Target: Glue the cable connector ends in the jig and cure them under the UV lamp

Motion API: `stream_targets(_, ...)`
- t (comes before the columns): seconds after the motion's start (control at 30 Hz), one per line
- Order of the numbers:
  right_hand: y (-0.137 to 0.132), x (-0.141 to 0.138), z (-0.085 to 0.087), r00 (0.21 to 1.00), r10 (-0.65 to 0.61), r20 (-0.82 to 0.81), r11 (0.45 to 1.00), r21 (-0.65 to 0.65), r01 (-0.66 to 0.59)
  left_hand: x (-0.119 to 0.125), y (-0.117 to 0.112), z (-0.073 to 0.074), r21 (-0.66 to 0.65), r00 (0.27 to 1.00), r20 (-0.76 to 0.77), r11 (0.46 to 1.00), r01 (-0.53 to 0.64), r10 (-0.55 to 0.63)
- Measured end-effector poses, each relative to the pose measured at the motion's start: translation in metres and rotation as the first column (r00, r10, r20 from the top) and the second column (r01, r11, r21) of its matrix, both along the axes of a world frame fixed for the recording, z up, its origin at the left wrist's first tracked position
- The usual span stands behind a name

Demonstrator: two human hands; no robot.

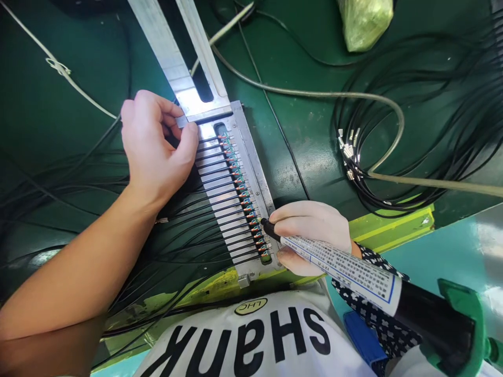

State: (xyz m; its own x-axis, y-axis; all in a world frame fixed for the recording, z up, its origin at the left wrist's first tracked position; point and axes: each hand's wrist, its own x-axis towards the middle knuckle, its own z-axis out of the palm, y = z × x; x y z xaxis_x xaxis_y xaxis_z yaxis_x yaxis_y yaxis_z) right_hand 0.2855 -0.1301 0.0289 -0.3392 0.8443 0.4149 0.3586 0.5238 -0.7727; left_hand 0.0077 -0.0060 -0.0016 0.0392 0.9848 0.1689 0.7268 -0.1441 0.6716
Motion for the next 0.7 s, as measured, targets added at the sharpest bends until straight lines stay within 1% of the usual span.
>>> stream_targets(0.07, 0.0036, -0.0022, 0.0017, 0.998, 0.039, -0.043, 0.996, 0.085, -0.035, 0.0003, 0.0003, 0.0002, 0.0, 1.0, -0.01, 1.0, 0.001, -0.001)
stream_targets(0.13, 0.0066, -0.004, 0.003, 0.997, 0.055, -0.056, 0.992, 0.121, -0.048, 0.0006, 0.0009, 0.0004, 0.017, 1.0, -0.029, 1.0, 0.004, -0.004)
stream_targets(0.27, 0.0077, -0.0041, 0.0028, 0.997, 0.062, -0.045, 0.993, 0.103, -0.057, 0.0004, 0.0015, 0.0013, 0.034, 0.998, -0.061, 0.999, 0.009, -0.007)
stream_targets(0.43, 0.0074, -0.0026, 0.0012, 0.996, 0.07, -0.063, 0.995, 0.081, -0.065, 0.0001, 0.0008, 0.0031, 0.024, 0.999, -0.045, 1.0, 0.009, -0.008)
stream_targets(0.57, 0.007, -0.0024, 0.0022, 0.995, 0.076, -0.062, 0.993, 0.095, -0.07, 0.0003, 0.0012, 0.0022, 0.005, 1.0, -0.028, 1.0, 0.014, -0.014)
stream_targets(0.7, 0.0006, -0.0031, 0.0089, 0.998, 0.043, -0.053, 0.992, 0.123, -0.036, 0.001, 0.0027, -0.0023, 0.083, 0.998, -0.063, 0.996, 0.026, -0.021)
